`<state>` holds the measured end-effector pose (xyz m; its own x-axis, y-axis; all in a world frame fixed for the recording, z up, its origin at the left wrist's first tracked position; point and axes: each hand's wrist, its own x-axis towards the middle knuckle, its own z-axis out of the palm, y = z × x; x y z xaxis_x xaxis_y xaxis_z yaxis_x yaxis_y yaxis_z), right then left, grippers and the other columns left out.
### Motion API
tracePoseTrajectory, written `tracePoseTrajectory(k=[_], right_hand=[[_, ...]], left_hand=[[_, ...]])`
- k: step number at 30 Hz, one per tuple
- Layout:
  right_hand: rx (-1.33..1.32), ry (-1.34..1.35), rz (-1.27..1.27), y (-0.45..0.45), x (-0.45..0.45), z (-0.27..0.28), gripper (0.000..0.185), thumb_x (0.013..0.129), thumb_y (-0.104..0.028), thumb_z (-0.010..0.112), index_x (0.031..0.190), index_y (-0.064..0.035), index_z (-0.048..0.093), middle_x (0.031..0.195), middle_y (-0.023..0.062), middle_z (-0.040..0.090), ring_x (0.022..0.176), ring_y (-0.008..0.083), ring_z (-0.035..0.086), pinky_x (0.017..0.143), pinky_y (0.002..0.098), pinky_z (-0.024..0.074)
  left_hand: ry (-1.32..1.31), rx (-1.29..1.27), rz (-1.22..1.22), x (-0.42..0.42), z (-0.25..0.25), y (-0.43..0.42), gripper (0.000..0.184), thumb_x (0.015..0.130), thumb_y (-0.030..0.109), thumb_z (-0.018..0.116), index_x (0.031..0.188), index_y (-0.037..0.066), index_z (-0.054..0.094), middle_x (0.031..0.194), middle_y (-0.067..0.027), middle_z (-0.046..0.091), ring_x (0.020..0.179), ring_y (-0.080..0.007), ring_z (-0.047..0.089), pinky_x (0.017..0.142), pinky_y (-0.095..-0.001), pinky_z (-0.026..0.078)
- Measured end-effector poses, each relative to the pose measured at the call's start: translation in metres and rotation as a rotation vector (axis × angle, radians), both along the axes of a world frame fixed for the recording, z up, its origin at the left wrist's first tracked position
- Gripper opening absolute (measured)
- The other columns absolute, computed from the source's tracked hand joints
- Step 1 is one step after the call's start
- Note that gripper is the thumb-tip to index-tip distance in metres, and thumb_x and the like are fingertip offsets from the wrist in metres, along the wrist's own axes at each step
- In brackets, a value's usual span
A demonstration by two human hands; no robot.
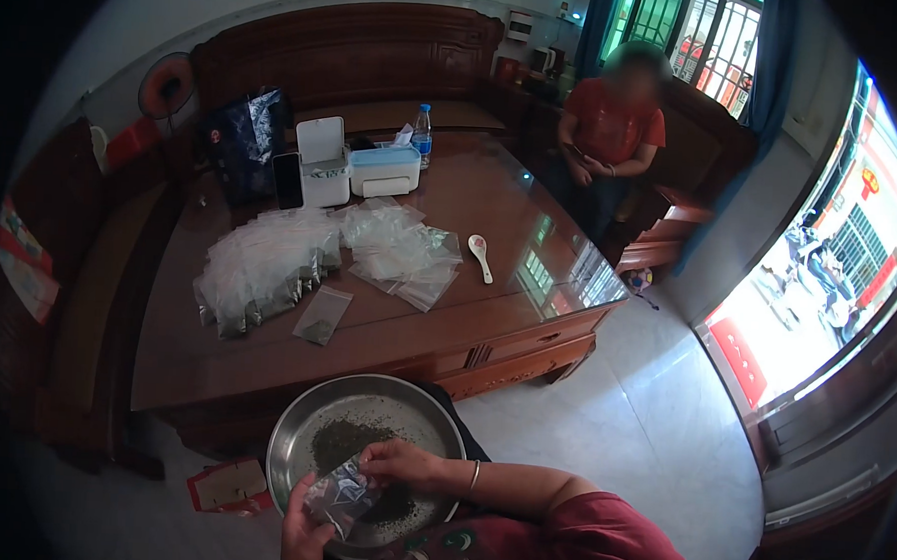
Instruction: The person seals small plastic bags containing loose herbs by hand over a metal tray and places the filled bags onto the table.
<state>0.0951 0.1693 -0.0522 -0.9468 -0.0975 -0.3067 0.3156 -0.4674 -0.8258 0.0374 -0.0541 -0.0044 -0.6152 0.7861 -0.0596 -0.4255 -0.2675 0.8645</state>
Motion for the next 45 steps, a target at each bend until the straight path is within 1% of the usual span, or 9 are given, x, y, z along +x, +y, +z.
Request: tracePoseTrajectory(k=[10, 15, 18, 22, 26, 30, 36, 40, 45], right_hand=[[-0.477, -0.074, -0.015, -0.012, 0.004, 0.001, 0.007, 0.087, -0.013, 0.056, 0.092, -0.0089, 0.055, 0.087, 0.0011, 0.058, 0.073, 0.0094, 0.057, 0.064, 0.0198, 0.0454], [-0.531, -0.055, -0.042, -0.017, 0.003, -0.015, 0.006, 0.088, -0.012, 0.055, 0.092, -0.0087, 0.055, 0.091, 0.0025, 0.057, 0.078, 0.0106, 0.056, 0.066, 0.0216, 0.0464], [-0.509, -0.111, -0.022, -0.017, 0.005, -0.013, 0.011, 0.088, -0.012, 0.054, 0.098, -0.0086, 0.056, 0.088, 0.0012, 0.058, 0.081, 0.0099, 0.056, 0.064, 0.0198, 0.0469], [0.047, -0.064, -0.095, -0.011, 0.006, 0.026, 0.02, 0.086, -0.013, 0.056, 0.103, -0.0021, 0.054, 0.088, 0.0071, 0.058, 0.074, 0.013, 0.057, 0.064, 0.022, 0.0492], [0.316, 0.067, 0.017, 0.0, 0.004, 0.036, 0.027, 0.085, -0.015, 0.056, 0.108, -0.0002, 0.051, 0.094, 0.0108, 0.059, 0.077, 0.015, 0.059, 0.066, 0.0239, 0.0498], [0.955, 0.53, -0.017, 0.008, 0.004, 0.028, 0.028, 0.085, -0.01, 0.056, 0.112, -0.0017, 0.053, 0.101, 0.0096, 0.06, 0.085, 0.0146, 0.058, 0.076, 0.0249, 0.0479], [0.746, 0.319, -0.051, 0.001, 0.006, 0.042, 0.029, 0.085, -0.011, 0.056, 0.113, -0.0029, 0.054, 0.105, 0.0119, 0.059, 0.083, 0.0159, 0.057, 0.072, 0.0248, 0.0468], [-0.091, 0.117, -0.193, -0.011, 0.003, 0.046, 0.023, 0.083, -0.01, 0.058, 0.106, -0.0047, 0.06, 0.097, 0.007, 0.061, 0.074, 0.0119, 0.055, 0.066, 0.0226, 0.0449], [0.325, 0.146, -0.009, 0.002, 0.005, 0.016, 0.015, 0.084, -0.011, 0.057, 0.095, -0.004, 0.064, 0.081, 0.0029, 0.061, 0.064, 0.0092, 0.051, 0.06, 0.0211, 0.0432]], left_hand=[[1.008, -0.195, 0.253, 0.006, 0.014, 0.043, 0.079, 0.071, 0.001, 0.062, 0.137, 0.006, 0.018, 0.126, -0.0158, 0.038, 0.102, -0.0243, 0.05, 0.077, -0.0324, 0.047], [0.413, -0.111, 0.121, 0.007, 0.023, 0.06, 0.079, 0.068, -0.004, 0.062, 0.135, 0.005, 0.022, 0.114, -0.0135, 0.045, 0.095, -0.0201, 0.05, 0.08, -0.0308, 0.045], [0.364, -0.165, 0.092, 0.004, 0.028, 0.062, 0.071, 0.069, -0.002, 0.061, 0.132, 0.005, 0.028, 0.104, -0.0106, 0.048, 0.091, -0.0179, 0.048, 0.083, -0.0302, 0.043], [0.591, -0.079, 0.133, -0.005, 0.034, 0.062, 0.064, 0.071, -0.001, 0.06, 0.129, 0.005, 0.033, 0.1, -0.0089, 0.049, 0.09, -0.0165, 0.047, 0.083, -0.0283, 0.04], [0.435, -0.134, 0.16, -0.017, 0.033, 0.055, 0.066, 0.067, -0.001, 0.059, 0.129, 0.005, 0.034, 0.096, -0.0088, 0.051, 0.095, -0.0198, 0.046, 0.091, -0.0332, 0.035], [0.301, 0.094, 0.097, -0.023, 0.031, 0.053, 0.062, 0.072, -0.003, 0.058, 0.129, 0.005, 0.034, 0.101, -0.0099, 0.048, 0.092, -0.0171, 0.046, 0.082, -0.0267, 0.038], [0.245, 0.127, 0.123, -0.027, 0.028, 0.058, 0.064, 0.068, -0.002, 0.057, 0.128, 0.003, 0.036, 0.099, -0.0106, 0.051, 0.099, -0.0196, 0.045, 0.096, -0.0369, 0.031], [0.236, 0.205, 0.058, -0.026, 0.03, 0.063, 0.054, 0.076, 0.001, 0.053, 0.128, 0.002, 0.036, 0.103, -0.0144, 0.054, 0.098, -0.0219, 0.049, 0.095, -0.0376, 0.034], [0.006, 0.143, 0.146, -0.024, 0.017, 0.063, 0.039, 0.087, 0.003, 0.047, 0.125, 0.0, 0.042, 0.104, -0.0173, 0.057, 0.096, -0.0216, 0.055, 0.086, -0.0297, 0.042]])
